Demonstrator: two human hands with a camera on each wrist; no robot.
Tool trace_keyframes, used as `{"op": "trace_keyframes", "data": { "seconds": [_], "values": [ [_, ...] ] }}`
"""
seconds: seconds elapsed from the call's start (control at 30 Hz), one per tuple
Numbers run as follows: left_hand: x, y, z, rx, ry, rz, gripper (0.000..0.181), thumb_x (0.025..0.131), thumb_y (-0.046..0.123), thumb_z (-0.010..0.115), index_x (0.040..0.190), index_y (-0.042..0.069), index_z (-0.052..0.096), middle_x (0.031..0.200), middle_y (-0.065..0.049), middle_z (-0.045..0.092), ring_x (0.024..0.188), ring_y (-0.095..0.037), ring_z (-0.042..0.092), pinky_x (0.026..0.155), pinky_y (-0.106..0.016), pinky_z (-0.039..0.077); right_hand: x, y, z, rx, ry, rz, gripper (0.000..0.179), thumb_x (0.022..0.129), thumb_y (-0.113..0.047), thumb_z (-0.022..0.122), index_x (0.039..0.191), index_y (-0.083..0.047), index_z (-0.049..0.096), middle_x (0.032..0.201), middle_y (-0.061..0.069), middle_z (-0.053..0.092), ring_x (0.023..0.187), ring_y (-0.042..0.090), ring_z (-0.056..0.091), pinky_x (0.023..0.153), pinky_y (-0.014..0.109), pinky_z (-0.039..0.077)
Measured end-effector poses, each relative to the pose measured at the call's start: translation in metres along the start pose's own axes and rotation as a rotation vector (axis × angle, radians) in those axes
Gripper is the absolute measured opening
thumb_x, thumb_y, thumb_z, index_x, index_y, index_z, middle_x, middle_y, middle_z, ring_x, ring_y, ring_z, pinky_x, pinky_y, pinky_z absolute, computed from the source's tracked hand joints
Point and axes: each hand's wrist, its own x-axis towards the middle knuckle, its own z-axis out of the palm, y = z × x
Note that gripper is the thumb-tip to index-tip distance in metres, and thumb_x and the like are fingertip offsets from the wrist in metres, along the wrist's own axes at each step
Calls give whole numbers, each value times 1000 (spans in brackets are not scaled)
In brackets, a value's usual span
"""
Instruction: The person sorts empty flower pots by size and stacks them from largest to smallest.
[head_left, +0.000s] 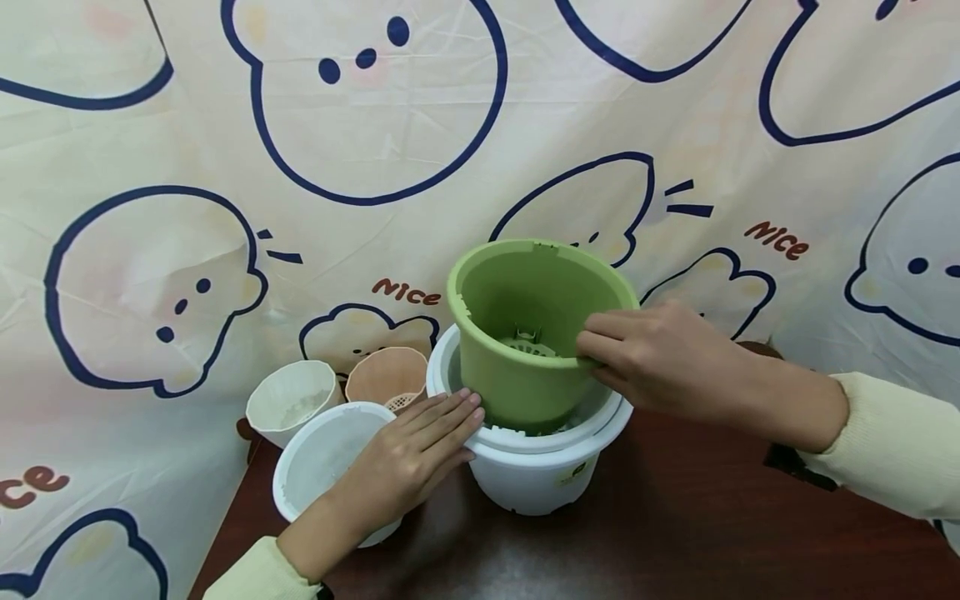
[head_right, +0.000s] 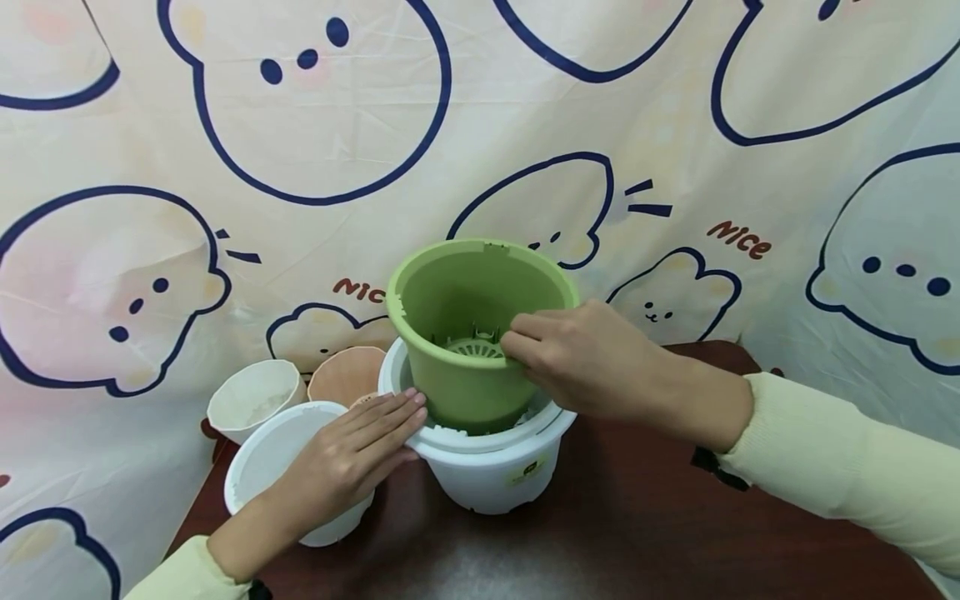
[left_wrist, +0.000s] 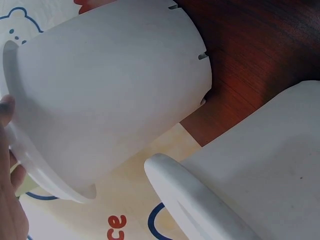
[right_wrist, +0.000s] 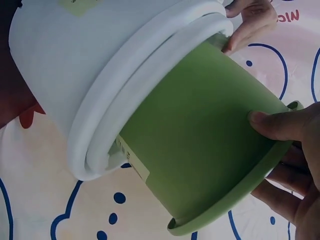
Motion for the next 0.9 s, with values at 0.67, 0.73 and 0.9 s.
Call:
{"op": "trace_keyframes", "data": {
  "seconds": [0.67, 0.73, 0.9],
  "values": [
    [2, 3, 1, -8, 63, 47, 37, 109, 22, 52, 126, -6, 69, 130, -22, 69, 120, -35, 70, 101, -43, 58, -4, -8, 24, 0, -102, -35, 19, 79, -10, 87, 88, -16, 71, 80, -6, 65, 70, 5, 66, 45, 23, 48],
    [2, 3, 1, -4, 63, 47, 37, 109, 22, 51, 126, -6, 69, 130, -23, 69, 120, -36, 69, 101, -43, 58, -5, -8, 25, 6, -99, -42, 20, 78, -9, 86, 89, -16, 71, 81, -6, 65, 70, 5, 65, 46, 23, 49],
    [2, 4, 0, -12, 49, 33, 38, 109, 22, 51, 127, -6, 68, 131, -22, 69, 121, -35, 69, 102, -44, 57, -6, -10, 30, 10, -108, -57, 17, 81, -8, 84, 89, -15, 71, 81, -5, 65, 71, 5, 65, 49, 23, 53]
  ]
}}
